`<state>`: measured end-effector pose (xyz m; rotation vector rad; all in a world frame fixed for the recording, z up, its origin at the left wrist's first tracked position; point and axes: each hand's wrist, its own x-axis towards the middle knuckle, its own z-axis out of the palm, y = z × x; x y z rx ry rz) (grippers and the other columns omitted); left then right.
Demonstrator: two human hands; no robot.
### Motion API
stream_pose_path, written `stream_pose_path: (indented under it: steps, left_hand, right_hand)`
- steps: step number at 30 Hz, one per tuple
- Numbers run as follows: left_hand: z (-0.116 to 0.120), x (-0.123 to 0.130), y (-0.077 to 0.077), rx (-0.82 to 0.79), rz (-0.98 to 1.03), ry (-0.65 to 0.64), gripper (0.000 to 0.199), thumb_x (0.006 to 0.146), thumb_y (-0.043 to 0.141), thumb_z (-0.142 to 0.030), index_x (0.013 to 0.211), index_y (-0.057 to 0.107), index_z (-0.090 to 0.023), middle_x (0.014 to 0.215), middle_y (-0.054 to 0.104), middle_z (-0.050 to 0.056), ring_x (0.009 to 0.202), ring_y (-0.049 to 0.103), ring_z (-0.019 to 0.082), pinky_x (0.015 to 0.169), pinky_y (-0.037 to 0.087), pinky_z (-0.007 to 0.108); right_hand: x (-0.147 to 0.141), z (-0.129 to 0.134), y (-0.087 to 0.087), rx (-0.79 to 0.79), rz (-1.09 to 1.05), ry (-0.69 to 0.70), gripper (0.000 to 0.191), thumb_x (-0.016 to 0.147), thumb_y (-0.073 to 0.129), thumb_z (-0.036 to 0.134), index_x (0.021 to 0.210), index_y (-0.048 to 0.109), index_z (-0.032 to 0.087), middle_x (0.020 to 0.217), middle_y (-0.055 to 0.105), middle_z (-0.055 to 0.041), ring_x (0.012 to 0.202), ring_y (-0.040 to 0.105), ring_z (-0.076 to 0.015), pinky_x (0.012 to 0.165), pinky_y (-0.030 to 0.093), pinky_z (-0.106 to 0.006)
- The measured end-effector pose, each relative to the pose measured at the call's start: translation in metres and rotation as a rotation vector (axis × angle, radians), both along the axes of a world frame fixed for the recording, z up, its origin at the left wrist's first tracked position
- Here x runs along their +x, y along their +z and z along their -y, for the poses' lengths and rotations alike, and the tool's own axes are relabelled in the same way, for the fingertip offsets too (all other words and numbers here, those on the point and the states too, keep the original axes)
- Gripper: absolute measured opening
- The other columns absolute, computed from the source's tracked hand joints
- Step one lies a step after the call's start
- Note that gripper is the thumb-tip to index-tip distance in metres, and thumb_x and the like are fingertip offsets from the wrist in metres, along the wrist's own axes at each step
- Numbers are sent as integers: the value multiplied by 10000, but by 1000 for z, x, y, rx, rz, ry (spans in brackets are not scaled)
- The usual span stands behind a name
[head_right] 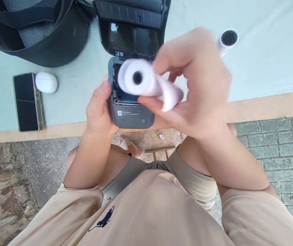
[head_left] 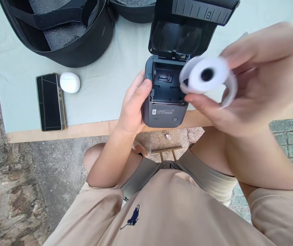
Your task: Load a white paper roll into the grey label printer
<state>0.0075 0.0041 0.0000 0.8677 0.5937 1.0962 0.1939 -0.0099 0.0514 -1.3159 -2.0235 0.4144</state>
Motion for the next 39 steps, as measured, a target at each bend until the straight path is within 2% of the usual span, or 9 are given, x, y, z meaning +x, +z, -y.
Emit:
stream_pose_path:
  steps: [3, 6, 14, 16, 21, 28, 31, 35, 39]
  left_hand:
    - [0, 0, -1, 58, -30, 22, 273, 821, 583, -488, 956, 649, -260, 888, 670, 32, 1179, 559, 290, 1011, 487, 404]
    - [3, 1, 4, 23, -62, 58, 245, 869, 542, -445, 978, 638, -248, 931, 661, 26, 1254, 525, 272, 1054, 469, 416]
    - [8, 1, 10, -9, -71, 57, 233, 925, 467, -342, 1041, 616, -205, 948, 647, 6, 1204, 582, 208, 1062, 468, 350]
    - [8, 1, 10, -10, -76, 64, 228, 927, 459, -324, 1039, 615, -200, 922, 641, 4, 1193, 590, 203, 1055, 471, 350]
    - [8, 1, 10, -2, -91, 81, 233, 912, 481, -352, 1025, 620, -202, 898, 638, 13, 1197, 587, 207, 1046, 466, 342]
    - [9, 1, 12, -7, -80, 64, 255, 903, 480, -391, 1021, 590, -193, 979, 636, 31, 1225, 570, 224, 1064, 456, 342]
    - [6, 0, 5, 22, -104, 53, 345, 868, 501, -477, 1055, 555, -192, 1023, 632, 40, 1275, 533, 245, 1052, 474, 361]
    - [-1, -2, -16, 152, -225, 37, 596, 686, 709, -524, 1142, 467, -228, 1118, 610, 49, 1238, 560, 294, 962, 530, 396]
    - [-5, -3, -31, 273, -272, 80, 806, 677, 694, -569, 1326, 317, -277, 1223, 553, 73, 1195, 582, 313, 938, 531, 441]
  right_hand:
    - [-17, 4, 0, 292, 27, -14, 193, 806, 642, 301, 958, 550, 227, 931, 653, -30, 876, 620, -151, 790, 492, -313]
    - [-23, 3, -3, 399, 162, -43, 184, 852, 561, 222, 1035, 539, 229, 986, 669, -28, 877, 638, -141, 740, 490, -292]
    - [-23, 1, -7, 324, 311, -116, 141, 810, 542, 182, 941, 557, 233, 1043, 706, 33, 890, 685, -165, 704, 450, -328]
    - [-23, 0, -9, 338, 306, -102, 69, 840, 534, 217, 879, 586, 239, 1015, 715, 54, 873, 689, -156, 710, 438, -333]
    - [-23, -4, -10, 248, 314, -76, 122, 875, 536, 305, 835, 636, 248, 930, 723, 45, 952, 674, -165, 811, 488, -346]
    - [-22, 0, -4, 237, 155, 65, 108, 866, 511, 204, 869, 619, 213, 889, 710, 2, 960, 677, -161, 848, 548, -339]
    - [-20, 1, -6, 213, 62, 207, 52, 832, 555, 172, 827, 583, 215, 907, 712, 21, 1040, 664, -150, 943, 555, -332]
    - [-13, -1, -11, 194, 22, 301, 39, 831, 605, 240, 853, 621, 212, 982, 711, 0, 1119, 635, -196, 994, 543, -391]
    - [-10, -1, -12, 159, -39, 224, 66, 857, 576, 273, 879, 627, 238, 993, 686, -17, 1132, 608, -192, 1034, 515, -409]
